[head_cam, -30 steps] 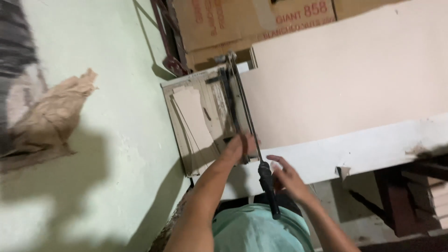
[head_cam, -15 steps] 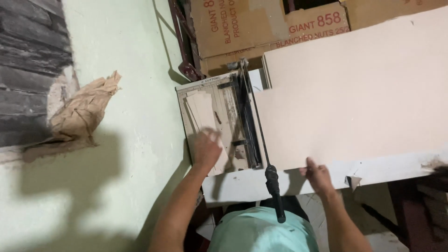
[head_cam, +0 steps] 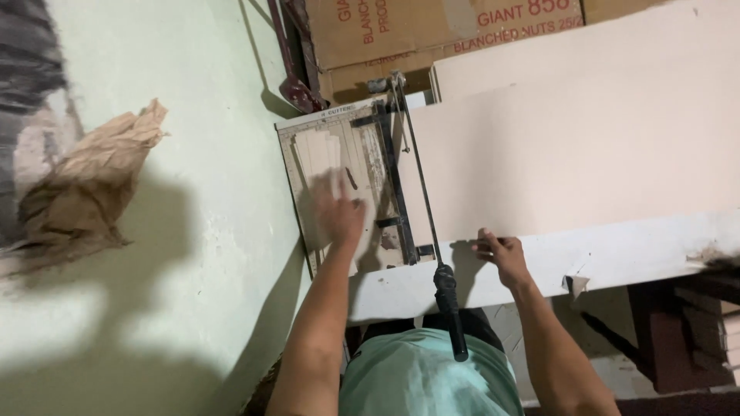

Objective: Cutting sheets of cardboard using a manual paper cutter

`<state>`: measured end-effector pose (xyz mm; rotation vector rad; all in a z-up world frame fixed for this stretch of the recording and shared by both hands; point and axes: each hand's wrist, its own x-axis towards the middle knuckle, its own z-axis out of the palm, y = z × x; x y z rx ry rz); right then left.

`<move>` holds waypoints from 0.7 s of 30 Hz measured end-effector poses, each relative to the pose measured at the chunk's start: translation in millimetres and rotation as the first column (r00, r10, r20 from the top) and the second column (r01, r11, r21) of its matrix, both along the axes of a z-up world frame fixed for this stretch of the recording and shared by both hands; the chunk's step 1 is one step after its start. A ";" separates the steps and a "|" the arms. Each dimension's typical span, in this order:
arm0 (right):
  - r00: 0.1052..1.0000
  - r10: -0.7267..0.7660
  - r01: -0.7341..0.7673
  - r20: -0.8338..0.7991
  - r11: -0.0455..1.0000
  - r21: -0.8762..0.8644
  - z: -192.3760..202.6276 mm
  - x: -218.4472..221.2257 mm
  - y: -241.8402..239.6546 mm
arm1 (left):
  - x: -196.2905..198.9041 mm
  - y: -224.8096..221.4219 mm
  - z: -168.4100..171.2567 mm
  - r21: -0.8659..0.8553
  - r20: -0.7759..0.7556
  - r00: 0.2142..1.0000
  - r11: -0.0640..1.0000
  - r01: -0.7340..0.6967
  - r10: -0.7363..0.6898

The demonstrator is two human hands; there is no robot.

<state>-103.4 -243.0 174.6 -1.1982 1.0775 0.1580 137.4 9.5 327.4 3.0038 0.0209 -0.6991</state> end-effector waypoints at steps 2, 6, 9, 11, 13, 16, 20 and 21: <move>0.999 0.040 -0.040 -0.006 0.999 -0.003 9.3 5.1 0.1 | -1.7 -25.2 6.0 -0.134 -0.083 0.981 0.978 0.161 -0.173; 0.997 0.053 -0.053 -0.057 0.999 0.005 25.5 19.2 0.7 | -25.1 -51.4 -94.5 -0.294 -0.176 0.902 0.896 0.334 -0.394; 0.976 0.155 -0.159 -0.153 0.987 -0.011 34.2 27.8 -4.3 | -33.1 -61.5 -113.0 -0.087 -0.258 0.852 0.890 0.448 -0.455; 0.734 0.535 -0.620 -0.419 0.779 -0.090 42.7 35.6 -6.3 | -31.9 -63.0 -114.5 -0.056 -0.311 0.863 0.914 0.401 -0.398; 0.695 0.582 -0.693 -0.422 0.698 -0.180 111.7 46.9 21.1 | -35.2 -68.8 -106.8 -0.001 -0.344 0.851 0.906 0.423 -0.397; 0.510 0.703 -0.850 -0.496 0.501 -0.164 228.3 60.6 72.0 | -30.0 -62.3 -136.6 -0.012 -0.323 0.853 0.903 0.429 -0.409; 0.443 0.708 -0.893 -0.550 0.398 -0.208 183.5 -0.3 123.5 | -26.7 -71.2 -118.4 0.050 -0.404 0.835 0.902 0.429 -0.375; 0.447 0.709 -0.892 -0.546 0.395 -0.218 118.3 -15.6 132.8 | -22.9 -71.1 -113.2 0.054 -0.395 0.840 0.903 0.426 -0.372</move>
